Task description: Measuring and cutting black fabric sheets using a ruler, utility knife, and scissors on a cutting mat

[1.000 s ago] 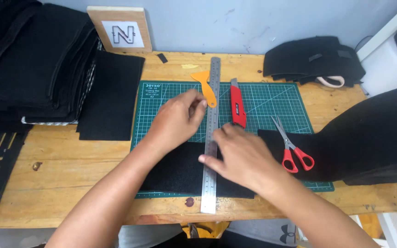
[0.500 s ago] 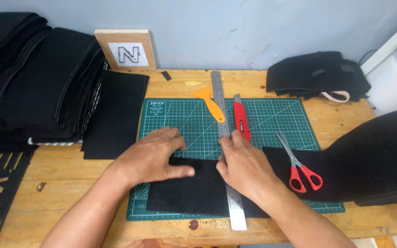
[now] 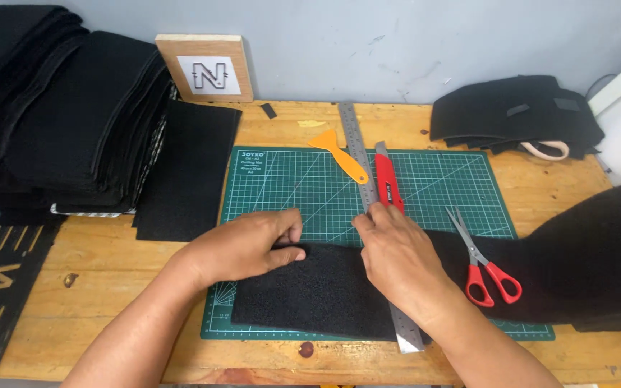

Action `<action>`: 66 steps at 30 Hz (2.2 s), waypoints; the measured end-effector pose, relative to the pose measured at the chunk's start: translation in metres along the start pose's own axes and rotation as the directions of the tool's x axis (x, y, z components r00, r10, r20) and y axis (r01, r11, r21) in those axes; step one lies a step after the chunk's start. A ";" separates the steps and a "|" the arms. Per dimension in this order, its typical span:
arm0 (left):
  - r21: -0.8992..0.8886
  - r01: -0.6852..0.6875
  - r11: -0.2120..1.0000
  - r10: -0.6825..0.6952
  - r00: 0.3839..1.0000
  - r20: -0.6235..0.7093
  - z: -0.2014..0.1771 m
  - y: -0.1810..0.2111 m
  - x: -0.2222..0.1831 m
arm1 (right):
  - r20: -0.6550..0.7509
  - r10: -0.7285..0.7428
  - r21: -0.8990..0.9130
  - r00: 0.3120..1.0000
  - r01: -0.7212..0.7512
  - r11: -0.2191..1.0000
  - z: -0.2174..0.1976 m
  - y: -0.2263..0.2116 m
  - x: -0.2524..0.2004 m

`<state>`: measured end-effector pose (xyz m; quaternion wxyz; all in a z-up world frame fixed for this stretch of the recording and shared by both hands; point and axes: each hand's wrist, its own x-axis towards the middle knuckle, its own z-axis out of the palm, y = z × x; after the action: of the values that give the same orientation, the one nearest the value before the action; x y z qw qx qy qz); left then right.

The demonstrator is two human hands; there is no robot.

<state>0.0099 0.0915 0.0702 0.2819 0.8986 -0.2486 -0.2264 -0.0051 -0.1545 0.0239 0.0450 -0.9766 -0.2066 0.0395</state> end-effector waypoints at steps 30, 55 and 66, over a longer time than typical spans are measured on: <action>-0.879 -0.269 0.394 -0.400 0.811 -0.427 -0.023 -0.020 -0.001 | 0.064 0.119 0.657 0.991 -0.131 0.743 -0.005 -0.011 0.003; -0.771 -0.546 0.328 -0.088 0.795 -0.600 0.005 -0.057 0.026 | -0.083 0.156 0.864 0.984 -0.007 0.504 0.026 -0.004 0.009; -0.751 -0.501 0.431 0.020 0.837 -0.547 0.013 -0.052 0.026 | -0.256 0.197 0.875 0.946 0.140 0.464 0.027 -0.006 0.010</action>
<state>0.0396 0.1092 0.0213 0.7812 0.6000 -0.1641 -0.0529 -0.0008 -0.1429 -0.0033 0.5763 -0.8067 -0.1293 -0.0181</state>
